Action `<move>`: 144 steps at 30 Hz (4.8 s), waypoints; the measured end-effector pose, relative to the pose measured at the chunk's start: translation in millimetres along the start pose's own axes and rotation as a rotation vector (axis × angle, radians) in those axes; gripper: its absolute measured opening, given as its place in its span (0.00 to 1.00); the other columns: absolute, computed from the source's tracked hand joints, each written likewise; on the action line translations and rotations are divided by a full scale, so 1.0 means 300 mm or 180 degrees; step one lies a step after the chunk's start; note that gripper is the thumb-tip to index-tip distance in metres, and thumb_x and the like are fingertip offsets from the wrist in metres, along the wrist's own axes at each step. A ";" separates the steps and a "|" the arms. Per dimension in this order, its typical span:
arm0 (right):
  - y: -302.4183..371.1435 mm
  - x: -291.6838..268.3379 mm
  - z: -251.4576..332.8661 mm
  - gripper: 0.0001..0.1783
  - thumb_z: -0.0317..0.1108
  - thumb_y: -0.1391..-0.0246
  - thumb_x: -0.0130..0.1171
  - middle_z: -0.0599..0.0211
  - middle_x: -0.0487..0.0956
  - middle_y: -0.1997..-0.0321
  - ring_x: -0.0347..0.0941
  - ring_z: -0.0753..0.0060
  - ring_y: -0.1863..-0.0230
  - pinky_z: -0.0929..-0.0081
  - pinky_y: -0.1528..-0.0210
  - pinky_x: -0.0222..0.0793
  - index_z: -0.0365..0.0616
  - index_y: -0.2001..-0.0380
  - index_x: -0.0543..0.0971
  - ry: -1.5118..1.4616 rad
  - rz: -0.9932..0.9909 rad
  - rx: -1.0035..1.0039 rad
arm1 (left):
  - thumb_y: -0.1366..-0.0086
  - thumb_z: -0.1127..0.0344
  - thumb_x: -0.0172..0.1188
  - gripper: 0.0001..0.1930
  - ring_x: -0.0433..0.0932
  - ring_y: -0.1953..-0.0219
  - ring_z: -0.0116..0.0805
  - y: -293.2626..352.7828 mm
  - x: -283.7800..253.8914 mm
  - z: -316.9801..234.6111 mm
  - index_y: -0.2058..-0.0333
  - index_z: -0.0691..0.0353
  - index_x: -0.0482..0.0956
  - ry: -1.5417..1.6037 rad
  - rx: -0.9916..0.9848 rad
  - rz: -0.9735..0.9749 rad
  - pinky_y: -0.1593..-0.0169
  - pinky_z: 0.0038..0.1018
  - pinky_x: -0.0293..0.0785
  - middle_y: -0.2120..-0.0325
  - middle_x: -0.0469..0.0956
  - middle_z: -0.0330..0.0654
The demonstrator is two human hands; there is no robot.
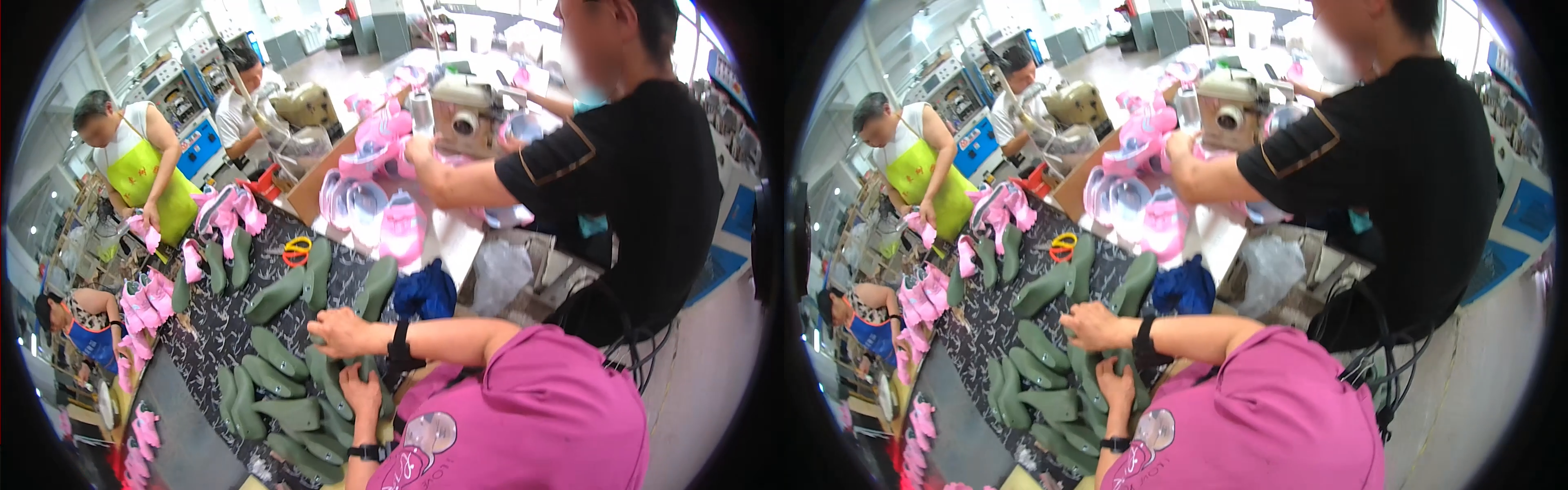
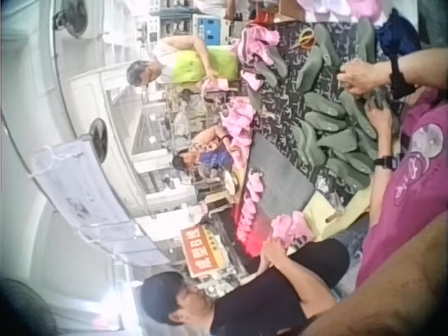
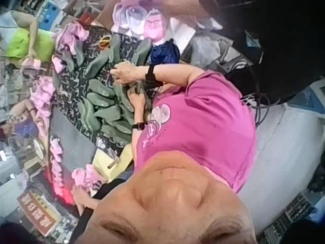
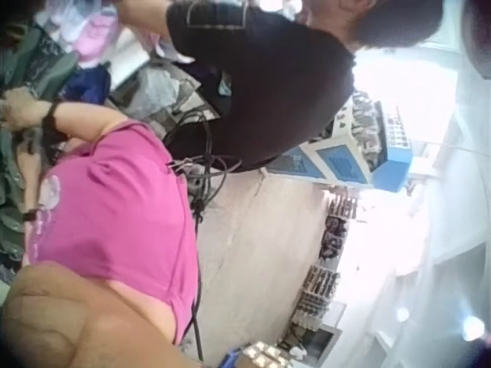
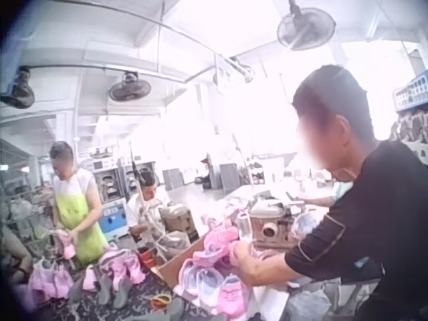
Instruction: Organizing shoe lasts on an assembly line workstation.
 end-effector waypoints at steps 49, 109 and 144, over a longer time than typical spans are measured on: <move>-0.179 0.409 -0.158 0.21 0.36 0.45 0.47 0.50 0.76 0.62 0.77 0.56 0.72 0.78 0.78 0.72 0.31 0.53 0.66 -0.4900 0.1392 0.3359 | 0.49 0.66 0.60 0.18 0.67 0.55 0.49 0.036 -0.017 -0.032 0.59 0.67 0.71 0.0484 -0.0448 -0.0029 0.50 0.37 0.65 0.59 0.68 0.49; 0.370 0.560 -0.258 0.26 0.47 0.64 0.66 0.51 0.79 0.59 0.75 0.50 0.57 0.61 0.53 0.70 0.37 0.64 0.80 0.0409 0.3601 -0.0952 | 0.49 0.46 0.58 0.23 0.51 0.37 0.49 0.378 -0.357 0.298 0.62 0.59 0.76 -0.2264 -0.1665 -0.0430 0.48 0.51 0.51 0.47 0.62 0.46; 0.394 0.453 -0.275 0.35 0.49 0.63 0.69 0.43 0.77 0.67 0.75 0.43 0.62 0.57 0.59 0.70 0.33 0.61 0.66 0.0591 0.3575 -0.0361 | 0.62 0.58 0.70 0.24 0.58 0.46 0.56 0.499 -0.513 0.219 0.69 0.71 0.77 -0.1625 -0.2133 -0.1303 0.47 0.45 0.55 0.46 0.58 0.59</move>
Point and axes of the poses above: each hand's wrist, its own y-axis away from the middle knuckle, its own x-axis out of the palm, z = x × y, the point moved 10 cm from there along -y, towards the middle knuckle
